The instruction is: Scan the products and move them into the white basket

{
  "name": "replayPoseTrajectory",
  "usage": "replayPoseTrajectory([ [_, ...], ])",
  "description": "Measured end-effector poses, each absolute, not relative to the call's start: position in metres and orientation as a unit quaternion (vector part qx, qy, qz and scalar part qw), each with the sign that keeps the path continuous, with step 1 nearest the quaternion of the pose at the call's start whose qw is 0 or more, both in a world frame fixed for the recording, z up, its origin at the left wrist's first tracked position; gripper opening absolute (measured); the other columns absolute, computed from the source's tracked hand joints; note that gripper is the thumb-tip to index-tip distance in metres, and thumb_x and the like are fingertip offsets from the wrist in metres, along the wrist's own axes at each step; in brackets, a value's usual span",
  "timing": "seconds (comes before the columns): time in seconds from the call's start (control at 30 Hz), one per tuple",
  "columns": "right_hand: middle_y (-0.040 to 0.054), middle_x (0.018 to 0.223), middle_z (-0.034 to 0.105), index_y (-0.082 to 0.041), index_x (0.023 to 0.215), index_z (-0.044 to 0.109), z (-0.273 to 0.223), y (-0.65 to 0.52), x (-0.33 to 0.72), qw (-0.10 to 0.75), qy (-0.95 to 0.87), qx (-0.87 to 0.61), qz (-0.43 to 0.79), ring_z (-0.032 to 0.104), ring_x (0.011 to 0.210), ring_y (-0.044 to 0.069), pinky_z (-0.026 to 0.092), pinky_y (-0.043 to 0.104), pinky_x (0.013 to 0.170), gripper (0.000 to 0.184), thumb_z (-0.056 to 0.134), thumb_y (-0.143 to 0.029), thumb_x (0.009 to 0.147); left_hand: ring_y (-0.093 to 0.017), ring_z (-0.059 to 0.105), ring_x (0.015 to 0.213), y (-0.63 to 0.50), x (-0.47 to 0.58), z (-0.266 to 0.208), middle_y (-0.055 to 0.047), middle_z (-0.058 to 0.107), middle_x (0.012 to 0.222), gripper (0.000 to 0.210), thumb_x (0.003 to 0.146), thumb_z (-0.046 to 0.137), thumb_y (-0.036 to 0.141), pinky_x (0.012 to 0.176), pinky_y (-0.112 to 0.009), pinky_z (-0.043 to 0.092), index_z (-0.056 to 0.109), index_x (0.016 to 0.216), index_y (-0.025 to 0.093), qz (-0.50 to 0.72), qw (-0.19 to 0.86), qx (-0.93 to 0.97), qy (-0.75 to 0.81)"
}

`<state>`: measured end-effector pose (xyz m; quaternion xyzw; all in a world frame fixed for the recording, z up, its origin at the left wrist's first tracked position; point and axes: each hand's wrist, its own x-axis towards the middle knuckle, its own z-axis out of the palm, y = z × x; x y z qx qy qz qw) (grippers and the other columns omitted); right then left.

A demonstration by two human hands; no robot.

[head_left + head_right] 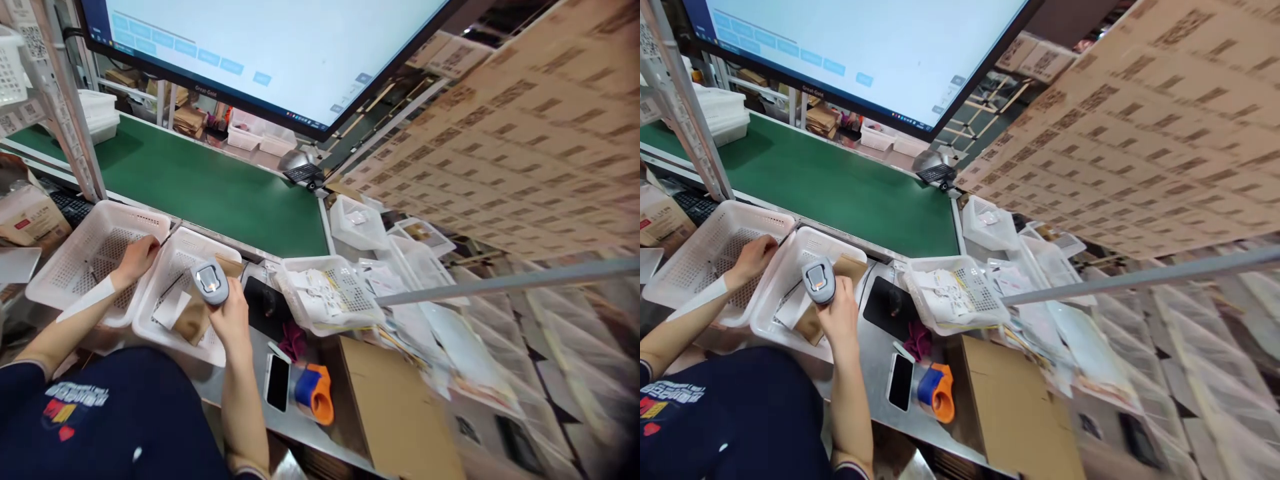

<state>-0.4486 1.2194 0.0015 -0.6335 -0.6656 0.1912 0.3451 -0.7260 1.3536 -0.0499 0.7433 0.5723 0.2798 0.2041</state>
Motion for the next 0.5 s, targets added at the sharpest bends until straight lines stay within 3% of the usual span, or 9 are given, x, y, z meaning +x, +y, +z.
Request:
replayPoseTrajectory([
  [0.17, 0.0099, 0.117, 0.063, -0.021, 0.117, 0.062, 0.015, 1.227, -0.449, 0.347, -0.668, -0.636, 0.172, 0.067, 0.102, 0.027, 0.054, 0.035, 0.082, 0.033, 0.063, -0.027, 0.085, -0.029, 0.07, 0.097, 1.322, -0.699, -0.036, -0.012, 0.074, 0.104, 0.022, 0.1, 0.051, 0.035, 0.09, -0.036, 0.052, 0.067, 0.1, 0.019, 0.307, 0.212, 0.772, 0.514],
  [0.37, 0.0103, 0.114, 0.065, -0.021, 0.116, 0.064, 0.009, 1.21, -0.43, 0.351, -0.657, -0.642, 0.183, 0.066, 0.101, 0.029, 0.054, 0.038, 0.083, 0.032, 0.063, -0.03, 0.085, -0.027, 0.072, 0.089, 1.317, -0.699, -0.052, -0.01, 0.075, 0.104, 0.026, 0.1, 0.058, 0.043, 0.084, -0.034, 0.054, 0.069, 0.103, 0.02, 0.271, 0.282, 0.759, 0.52],
  [0.43, 0.0103, 0.112, 0.065, -0.021, 0.114, 0.065, 0.002, 1.201, -0.423, 0.373, -0.638, -0.646, 0.191, 0.067, 0.101, 0.029, 0.055, 0.038, 0.082, 0.031, 0.063, -0.032, 0.085, -0.028, 0.071, 0.093, 1.325, -0.724, -0.064, -0.011, 0.075, 0.107, 0.02, 0.097, 0.062, 0.037, 0.084, -0.034, 0.053, 0.07, 0.102, 0.02, 0.234, 0.261, 0.742, 0.571],
  [0.5, 0.0099, 0.107, 0.066, -0.022, 0.109, 0.066, -0.005, 1.195, -0.417, 0.388, -0.617, -0.655, 0.199, 0.069, 0.098, 0.03, 0.056, 0.039, 0.08, 0.029, 0.065, -0.037, 0.085, -0.029, 0.069, 0.092, 1.334, -0.762, -0.079, -0.011, 0.072, 0.094, 0.01, 0.093, 0.065, 0.026, 0.083, -0.034, 0.051, 0.068, 0.09, 0.017, 0.184, 0.228, 0.685, 0.667],
])
